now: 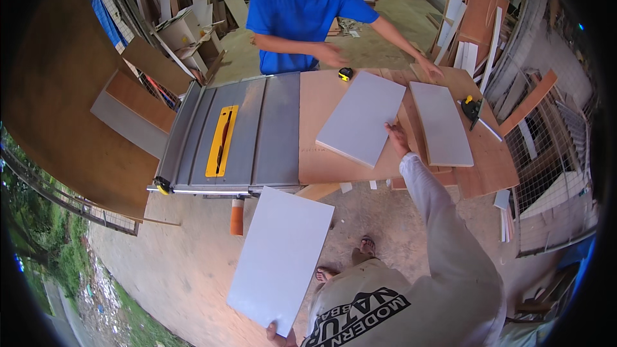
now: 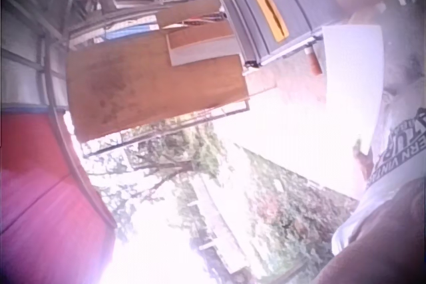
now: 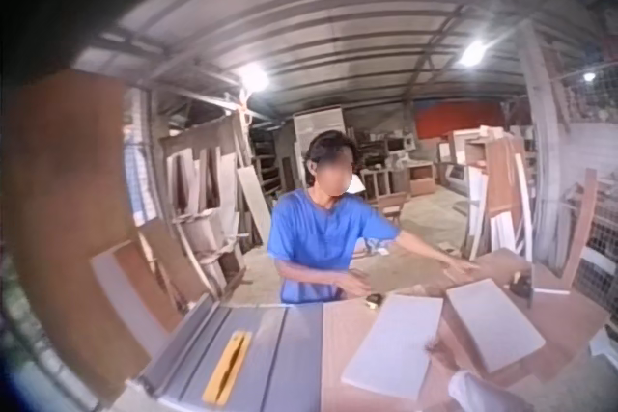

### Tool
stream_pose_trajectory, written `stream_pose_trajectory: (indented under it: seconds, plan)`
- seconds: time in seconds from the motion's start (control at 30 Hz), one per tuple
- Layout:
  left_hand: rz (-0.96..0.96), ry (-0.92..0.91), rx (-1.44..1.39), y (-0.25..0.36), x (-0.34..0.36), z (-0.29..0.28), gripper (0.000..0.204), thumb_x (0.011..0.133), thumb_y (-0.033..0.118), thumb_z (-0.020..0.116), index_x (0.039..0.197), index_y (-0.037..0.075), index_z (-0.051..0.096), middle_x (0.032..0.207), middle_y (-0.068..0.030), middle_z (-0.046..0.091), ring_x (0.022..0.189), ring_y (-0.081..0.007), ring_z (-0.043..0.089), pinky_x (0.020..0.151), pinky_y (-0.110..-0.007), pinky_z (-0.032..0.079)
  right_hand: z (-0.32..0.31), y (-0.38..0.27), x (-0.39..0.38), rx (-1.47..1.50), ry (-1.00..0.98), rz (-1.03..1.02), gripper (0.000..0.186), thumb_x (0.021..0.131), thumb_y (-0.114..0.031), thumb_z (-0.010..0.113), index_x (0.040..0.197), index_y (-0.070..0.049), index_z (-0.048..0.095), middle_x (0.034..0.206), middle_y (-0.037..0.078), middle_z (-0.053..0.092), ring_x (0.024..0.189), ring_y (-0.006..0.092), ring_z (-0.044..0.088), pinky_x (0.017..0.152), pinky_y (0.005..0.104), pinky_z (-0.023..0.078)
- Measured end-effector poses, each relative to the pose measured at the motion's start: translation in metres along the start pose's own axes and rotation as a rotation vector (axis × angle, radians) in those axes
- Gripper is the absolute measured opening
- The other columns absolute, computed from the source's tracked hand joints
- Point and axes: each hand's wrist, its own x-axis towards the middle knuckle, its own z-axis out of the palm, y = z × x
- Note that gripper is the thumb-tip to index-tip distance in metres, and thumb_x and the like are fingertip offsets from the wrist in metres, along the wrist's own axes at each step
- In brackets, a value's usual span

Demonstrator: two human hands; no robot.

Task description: The person assists a coworker by handing white boards to a table saw and collecting the cut pieces. The coworker operates the saw to cut the boards, and the recorder stacks the finished pieces on a nearby workbench.

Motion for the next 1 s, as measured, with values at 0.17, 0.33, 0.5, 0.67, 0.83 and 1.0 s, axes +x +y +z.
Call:
stream_pose_trajectory:
  seconds: [0.17, 0.33, 0.5, 0.67, 0.83, 1.0]
  plan:
    - [-0.114, -0.078, -0.128, 0.003, -0.009, -0.006, 0.076, 0.062, 0.001, 0.081, 0.129, 0.006, 0.046, 0.128, -0.0192, 0.047, 0.123, -0.0318, 0.04, 0.105, -0.046, 0.03, 0.013, 0.001, 0.002, -0.179, -0.017, -0.114, 0.055, 0.078, -0.028, 0.072, 0.114, 0.009, 0.051, 0.1, 0.02, 0.064, 0.095, 0.0281, 0.062, 0.083, 0.0357, 0.048]
    - [0.068, -0.113, 0.036, 0.1, -0.024, 0.004, 0.057, 0.073, 0.013, 0.071, 0.125, 0.01, 0.05, 0.119, -0.0191, 0.05, 0.112, -0.0291, 0.045, 0.095, -0.044, 0.036, 0.031, -0.012, -0.001, -0.003, -0.042, -0.164, 0.048, 0.073, -0.022, 0.075, 0.104, 0.007, 0.053, 0.077, 0.014, 0.064, 0.08, 0.0268, 0.062, 0.071, 0.0351, 0.051]
    - [-0.317, -0.256, -0.932, 0.212, 0.032, 0.052, 0.07, 0.064, 0.027, 0.073, 0.126, 0.003, 0.049, 0.11, -0.0106, 0.059, 0.102, -0.0269, 0.056, 0.09, -0.042, 0.046, 0.082, -0.003, 0.011, -0.175, -0.048, -0.093, 0.05, 0.069, -0.024, 0.077, 0.107, 0.0, 0.055, 0.084, 0.009, 0.064, 0.078, 0.0213, 0.06, 0.075, 0.0305, 0.049]
    - [-0.369, -0.346, -0.973, 0.208, 0.051, 0.077, 0.053, 0.062, 0.019, 0.072, 0.11, 0.001, 0.058, 0.098, -0.0101, 0.062, 0.094, -0.027, 0.06, 0.084, -0.041, 0.05, 0.046, -0.018, 0.017, 0.079, -0.322, -0.095, 0.038, 0.078, -0.027, 0.073, 0.103, -0.001, 0.059, 0.093, 0.005, 0.065, 0.088, 0.0164, 0.061, 0.077, 0.0282, 0.049]
    - [-0.446, -0.444, -0.969, 0.224, 0.057, 0.108, 0.046, 0.061, 0.016, 0.072, 0.104, 0.002, 0.062, 0.096, -0.0084, 0.063, 0.091, -0.0261, 0.061, 0.083, -0.041, 0.051, -0.035, -0.069, -0.022, 0.069, -0.664, 0.17, 0.032, 0.094, -0.03, 0.058, 0.108, -0.002, 0.061, 0.101, 0.003, 0.065, 0.098, 0.0131, 0.06, 0.082, 0.0289, 0.049]
    - [-0.484, -0.593, -0.993, 0.249, 0.069, 0.147, 0.043, 0.063, 0.011, 0.069, 0.105, 0.002, 0.062, 0.1, -0.0079, 0.064, 0.094, -0.0265, 0.062, 0.088, -0.042, 0.05, -0.131, -0.136, -0.131, 0.401, -0.423, 0.028, 0.03, 0.095, -0.026, 0.056, 0.1, 0.002, 0.064, 0.084, 0.007, 0.067, 0.07, 0.0113, 0.059, 0.064, 0.026, 0.047]
